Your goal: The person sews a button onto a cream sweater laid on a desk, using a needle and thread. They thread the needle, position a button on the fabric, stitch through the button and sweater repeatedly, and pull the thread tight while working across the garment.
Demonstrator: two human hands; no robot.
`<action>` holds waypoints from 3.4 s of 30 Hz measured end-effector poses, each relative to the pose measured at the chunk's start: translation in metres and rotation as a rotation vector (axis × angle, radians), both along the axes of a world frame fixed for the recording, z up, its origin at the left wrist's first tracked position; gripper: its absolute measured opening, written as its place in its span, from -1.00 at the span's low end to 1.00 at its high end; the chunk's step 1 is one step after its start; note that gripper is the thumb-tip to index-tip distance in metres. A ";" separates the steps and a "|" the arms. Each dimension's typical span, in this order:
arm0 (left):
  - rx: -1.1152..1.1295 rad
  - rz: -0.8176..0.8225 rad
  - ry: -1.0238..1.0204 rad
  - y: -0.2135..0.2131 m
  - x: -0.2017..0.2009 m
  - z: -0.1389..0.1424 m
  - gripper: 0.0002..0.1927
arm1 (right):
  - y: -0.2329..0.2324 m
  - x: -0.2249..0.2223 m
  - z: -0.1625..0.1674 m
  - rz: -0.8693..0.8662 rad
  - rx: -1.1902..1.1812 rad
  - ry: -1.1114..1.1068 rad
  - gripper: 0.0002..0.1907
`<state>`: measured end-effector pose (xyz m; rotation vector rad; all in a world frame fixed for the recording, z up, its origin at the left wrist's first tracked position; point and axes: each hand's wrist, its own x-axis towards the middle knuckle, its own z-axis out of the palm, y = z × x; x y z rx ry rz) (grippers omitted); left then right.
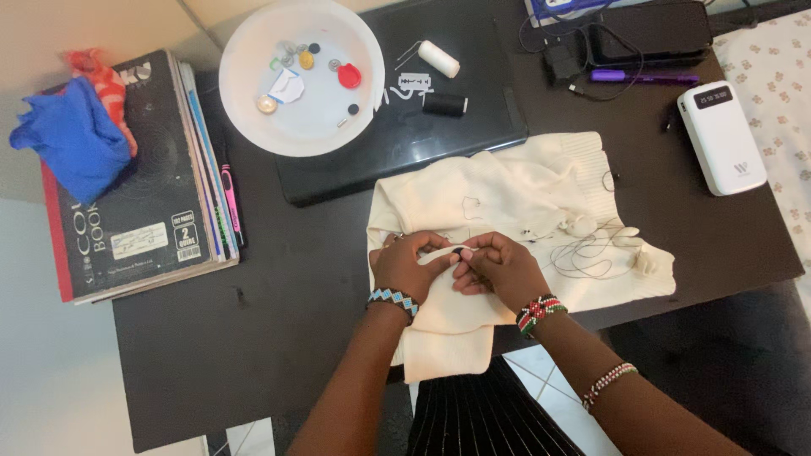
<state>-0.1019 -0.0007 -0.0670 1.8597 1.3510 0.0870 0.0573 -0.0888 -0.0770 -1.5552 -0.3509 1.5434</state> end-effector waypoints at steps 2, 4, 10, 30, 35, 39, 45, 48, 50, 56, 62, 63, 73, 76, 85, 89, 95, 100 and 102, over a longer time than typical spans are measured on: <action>0.024 0.009 -0.017 -0.001 0.000 0.000 -0.71 | 0.000 -0.001 -0.001 -0.017 -0.002 0.016 -0.72; 0.028 0.016 -0.010 -0.001 0.001 0.000 -0.72 | -0.001 -0.001 0.001 -0.042 0.008 0.018 -0.72; -0.061 0.067 0.025 0.004 0.002 0.005 -0.70 | -0.010 -0.011 0.014 -0.136 0.074 -0.131 -0.76; -0.262 0.210 -0.100 0.011 0.003 0.012 -0.71 | -0.017 -0.022 0.025 -0.064 -0.055 -0.080 -0.82; -0.285 0.181 -0.049 0.014 0.005 0.012 -0.73 | -0.016 -0.021 0.022 -0.077 -0.082 -0.041 -0.82; -0.247 0.166 -0.099 0.012 0.002 0.013 -0.72 | -0.015 -0.019 0.025 -0.100 -0.045 -0.020 -0.80; -0.278 0.150 -0.177 0.012 0.002 0.014 -0.71 | -0.010 -0.017 0.035 -0.070 -0.097 -0.070 -0.82; -0.302 0.183 -0.053 0.012 0.006 0.016 -0.72 | -0.008 -0.017 0.038 -0.016 -0.167 -0.154 -0.83; -0.285 0.167 -0.100 0.011 0.005 0.018 -0.74 | -0.009 -0.017 0.038 -0.050 -0.120 -0.101 -0.83; -0.052 0.101 -0.146 -0.001 0.000 0.010 -0.81 | -0.011 -0.022 0.029 -0.120 -0.085 -0.093 -0.84; 0.048 0.098 -0.279 -0.005 -0.006 -0.002 -0.80 | -0.003 -0.020 0.014 -0.136 -0.014 -0.049 -0.81; 0.054 0.095 -0.300 -0.005 -0.007 -0.002 -0.79 | -0.003 -0.020 0.012 -0.142 0.003 -0.026 -0.80; 0.036 0.056 -0.096 -0.004 -0.006 0.002 -0.72 | -0.007 -0.018 0.011 -0.081 0.001 -0.040 -0.76; 0.034 0.080 -0.215 -0.003 -0.007 0.003 -0.73 | -0.010 -0.018 0.016 -0.034 0.020 -0.045 -0.77; 0.055 -0.003 -0.192 -0.003 -0.015 0.010 -0.76 | -0.009 -0.033 0.028 -0.150 0.015 -0.080 -0.74; 0.024 0.040 -0.277 -0.006 -0.017 0.009 -0.78 | -0.007 -0.031 0.034 -0.118 0.022 -0.132 -0.73; 0.018 0.054 -0.229 -0.006 -0.014 0.002 -0.75 | -0.015 -0.028 0.032 -0.040 -0.045 -0.228 -0.80; 0.086 0.042 -0.313 -0.006 -0.015 0.000 -0.82 | -0.013 -0.025 0.021 -0.095 0.021 -0.154 -0.83; 0.083 0.046 -0.322 -0.006 -0.014 0.000 -0.85 | -0.011 -0.024 0.021 -0.088 0.057 -0.151 -0.82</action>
